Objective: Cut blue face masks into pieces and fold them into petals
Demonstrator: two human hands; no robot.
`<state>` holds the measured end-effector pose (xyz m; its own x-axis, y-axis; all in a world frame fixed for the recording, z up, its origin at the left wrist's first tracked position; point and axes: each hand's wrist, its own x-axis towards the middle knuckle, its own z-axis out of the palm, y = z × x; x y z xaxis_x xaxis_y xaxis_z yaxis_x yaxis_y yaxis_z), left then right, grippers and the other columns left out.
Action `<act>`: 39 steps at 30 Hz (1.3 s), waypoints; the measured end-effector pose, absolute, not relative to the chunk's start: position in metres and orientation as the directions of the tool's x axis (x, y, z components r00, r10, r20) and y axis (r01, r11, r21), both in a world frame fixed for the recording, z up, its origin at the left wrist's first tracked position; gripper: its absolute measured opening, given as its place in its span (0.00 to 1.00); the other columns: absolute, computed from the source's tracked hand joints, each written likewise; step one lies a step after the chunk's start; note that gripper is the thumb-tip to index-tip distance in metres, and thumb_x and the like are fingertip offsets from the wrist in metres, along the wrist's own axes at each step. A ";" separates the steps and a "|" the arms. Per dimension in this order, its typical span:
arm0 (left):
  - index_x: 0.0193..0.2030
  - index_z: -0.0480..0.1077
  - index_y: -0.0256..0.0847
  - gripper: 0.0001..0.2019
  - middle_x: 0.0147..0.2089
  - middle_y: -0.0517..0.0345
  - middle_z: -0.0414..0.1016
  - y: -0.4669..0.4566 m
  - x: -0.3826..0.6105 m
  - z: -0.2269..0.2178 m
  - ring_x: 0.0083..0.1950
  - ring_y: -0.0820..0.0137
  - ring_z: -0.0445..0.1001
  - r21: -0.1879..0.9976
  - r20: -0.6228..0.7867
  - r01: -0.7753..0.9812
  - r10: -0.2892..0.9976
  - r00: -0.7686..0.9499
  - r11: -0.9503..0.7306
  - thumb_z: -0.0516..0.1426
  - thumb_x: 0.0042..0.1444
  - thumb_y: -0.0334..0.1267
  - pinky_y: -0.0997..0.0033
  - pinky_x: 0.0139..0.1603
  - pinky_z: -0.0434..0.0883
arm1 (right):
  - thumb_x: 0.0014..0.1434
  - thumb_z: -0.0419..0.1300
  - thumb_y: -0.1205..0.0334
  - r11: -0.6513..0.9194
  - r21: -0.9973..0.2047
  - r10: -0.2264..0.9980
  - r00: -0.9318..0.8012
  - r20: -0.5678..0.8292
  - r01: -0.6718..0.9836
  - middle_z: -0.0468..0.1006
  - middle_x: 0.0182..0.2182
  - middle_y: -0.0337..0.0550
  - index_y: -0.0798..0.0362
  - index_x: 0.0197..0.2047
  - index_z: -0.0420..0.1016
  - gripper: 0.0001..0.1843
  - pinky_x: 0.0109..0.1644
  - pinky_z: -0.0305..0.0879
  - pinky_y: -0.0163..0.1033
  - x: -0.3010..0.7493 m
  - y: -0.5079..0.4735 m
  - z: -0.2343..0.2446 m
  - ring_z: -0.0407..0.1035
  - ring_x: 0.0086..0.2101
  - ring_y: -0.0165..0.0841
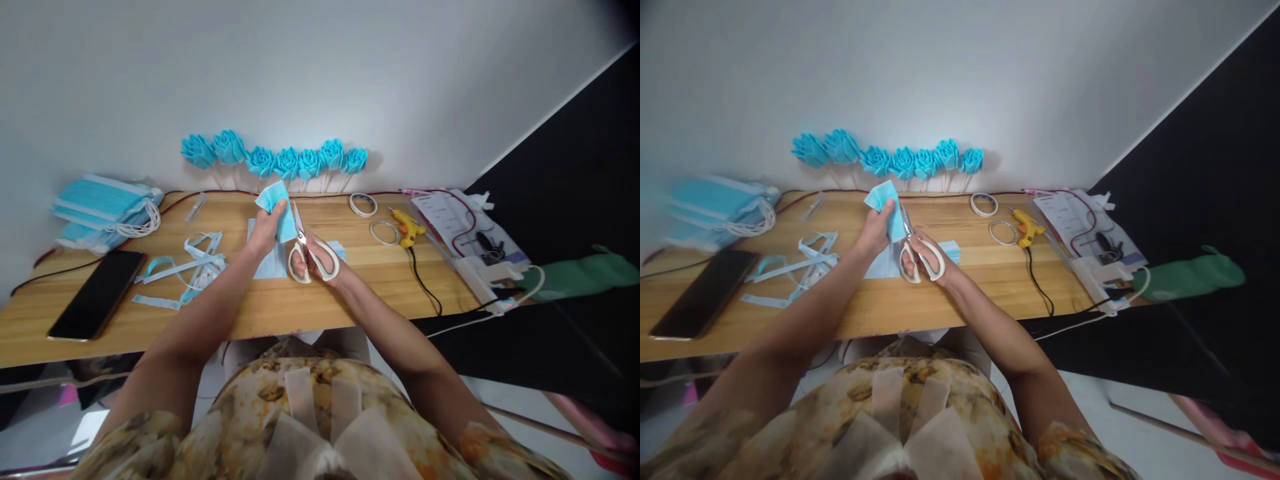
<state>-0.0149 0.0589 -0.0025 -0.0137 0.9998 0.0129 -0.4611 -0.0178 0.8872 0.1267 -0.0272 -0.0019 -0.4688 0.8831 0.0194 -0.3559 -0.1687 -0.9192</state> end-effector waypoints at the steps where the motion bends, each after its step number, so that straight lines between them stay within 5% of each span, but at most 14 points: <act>1: 0.34 0.72 0.39 0.33 0.28 0.63 0.73 0.059 -0.017 -0.001 0.28 0.73 0.70 0.881 -0.003 -0.472 0.999 0.046 0.025 0.74 0.32 0.63 0.71 0.34 0.72 | 0.57 0.63 0.30 -0.161 -0.918 0.890 -0.455 0.024 -0.363 0.73 0.21 0.30 0.46 0.43 0.61 0.30 0.19 0.62 0.34 0.127 -0.027 -0.002 0.66 0.18 0.29; 6: 0.36 0.76 0.35 0.32 0.30 0.58 0.80 0.060 -0.029 0.007 0.30 0.70 0.76 0.882 -0.046 -0.439 0.958 0.283 0.172 0.78 0.29 0.55 0.69 0.37 0.74 | 0.55 0.64 0.29 -0.153 -0.913 0.926 -0.378 0.002 -0.378 0.72 0.21 0.31 0.47 0.36 0.60 0.31 0.19 0.61 0.34 0.128 -0.026 0.002 0.65 0.19 0.28; 14: 0.34 0.79 0.35 0.22 0.35 0.55 0.84 0.063 -0.033 0.005 0.33 0.69 0.79 0.882 0.027 -0.456 0.956 0.294 0.115 0.78 0.36 0.44 0.68 0.43 0.76 | 0.56 0.65 0.31 -0.135 -0.931 0.921 -0.390 0.009 -0.339 0.73 0.22 0.30 0.47 0.38 0.59 0.30 0.20 0.61 0.34 0.133 -0.028 0.009 0.67 0.19 0.29; 22: 0.35 0.81 0.36 0.21 0.37 0.55 0.84 0.070 -0.036 -0.002 0.35 0.69 0.79 0.894 0.089 -0.444 0.951 0.295 0.054 0.77 0.38 0.45 0.69 0.43 0.76 | 0.57 0.63 0.30 -0.184 -0.944 0.887 -0.461 -0.039 -0.274 0.72 0.22 0.31 0.47 0.42 0.63 0.29 0.20 0.61 0.35 0.142 -0.023 0.016 0.67 0.19 0.30; 26: 0.37 0.81 0.36 0.23 0.38 0.55 0.84 0.070 -0.038 0.000 0.36 0.69 0.79 0.903 0.067 -0.424 0.956 0.287 0.064 0.78 0.36 0.46 0.68 0.43 0.76 | 0.58 0.61 0.30 -0.207 -0.947 0.870 -0.490 -0.063 -0.244 0.73 0.22 0.34 0.49 0.37 0.63 0.29 0.22 0.63 0.35 0.148 -0.017 0.017 0.68 0.21 0.30; 39: 0.33 0.79 0.35 0.23 0.33 0.53 0.82 0.066 -0.039 0.007 0.31 0.68 0.78 0.909 0.080 -0.413 0.952 0.296 0.052 0.77 0.36 0.49 0.67 0.39 0.76 | 0.64 0.61 0.41 -0.294 -0.911 0.855 -0.506 -0.114 -0.291 0.77 0.25 0.37 0.50 0.40 0.65 0.20 0.29 0.72 0.38 0.142 0.013 0.020 0.73 0.24 0.32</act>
